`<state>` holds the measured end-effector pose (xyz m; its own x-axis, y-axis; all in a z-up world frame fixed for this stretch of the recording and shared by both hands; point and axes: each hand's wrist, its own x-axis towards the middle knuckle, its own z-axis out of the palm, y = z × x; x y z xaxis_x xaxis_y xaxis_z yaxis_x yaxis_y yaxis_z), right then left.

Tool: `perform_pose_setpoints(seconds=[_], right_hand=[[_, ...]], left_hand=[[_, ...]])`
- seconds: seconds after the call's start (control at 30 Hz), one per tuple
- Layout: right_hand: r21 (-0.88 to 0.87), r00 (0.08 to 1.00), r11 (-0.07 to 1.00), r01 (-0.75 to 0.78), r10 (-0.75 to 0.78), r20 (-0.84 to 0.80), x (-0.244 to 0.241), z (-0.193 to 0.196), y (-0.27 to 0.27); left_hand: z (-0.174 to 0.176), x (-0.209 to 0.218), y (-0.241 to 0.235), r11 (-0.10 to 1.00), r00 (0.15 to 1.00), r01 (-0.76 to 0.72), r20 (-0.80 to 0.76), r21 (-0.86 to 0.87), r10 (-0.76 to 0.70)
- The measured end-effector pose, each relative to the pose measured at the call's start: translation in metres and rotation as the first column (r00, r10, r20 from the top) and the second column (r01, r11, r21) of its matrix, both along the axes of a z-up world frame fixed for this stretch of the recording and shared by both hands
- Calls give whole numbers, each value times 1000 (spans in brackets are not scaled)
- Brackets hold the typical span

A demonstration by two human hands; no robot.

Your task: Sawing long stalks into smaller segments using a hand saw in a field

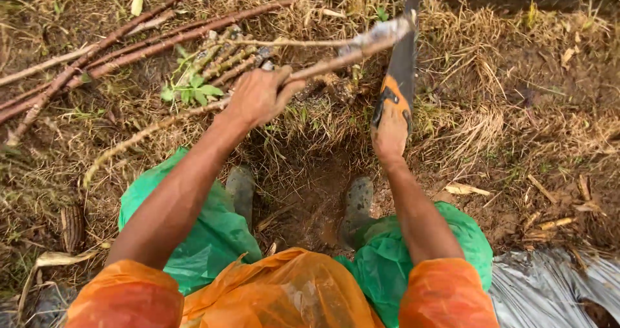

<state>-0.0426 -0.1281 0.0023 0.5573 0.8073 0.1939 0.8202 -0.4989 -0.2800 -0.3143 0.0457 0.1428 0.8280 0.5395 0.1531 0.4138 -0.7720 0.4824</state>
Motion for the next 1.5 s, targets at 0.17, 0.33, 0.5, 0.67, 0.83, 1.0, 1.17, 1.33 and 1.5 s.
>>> perform_pose_setpoints(seconds=[0.17, 0.33, 0.5, 0.67, 0.83, 1.0, 1.17, 1.33, 1.5], right_hand=[[132, 993, 987, -97, 105, -51, 29, -96, 15], [700, 935, 714, -4, -245, 255, 47, -13, 57], [352, 792, 729, -586, 608, 58, -78, 155, 40], [197, 809, 794, -575, 588, -8, -57, 80, 62], [168, 849, 856, -489, 511, -132, -59, 66, 64], [272, 674, 883, -382, 468, -572, -59, 68, 64], [264, 654, 921, -288, 390, -648, -67, 74, 61], [296, 589, 951, -88, 289, -755, -53, 68, 63], [277, 246, 816, 507, 171, -954, -2, 84, 60]], left_hand=[[-14, -19, 6, 986, 991, 17, -134, 163, 5], [-29, -30, 13, 970, 964, 19, -262, 243, 47], [-46, -14, -6, 949, 912, 76, -406, 306, 58], [-50, -6, -21, 947, 900, 155, -435, 281, -18], [-58, -2, -19, 934, 854, 188, -520, 305, -2], [-53, 0, -24, 916, 846, 175, -531, 361, 48], [-66, -1, -19, 895, 826, 239, -564, 378, 18], [-72, -4, -24, 868, 800, 298, -600, 397, 0], [-67, -14, -39, 924, 806, 263, -589, 278, -52]])
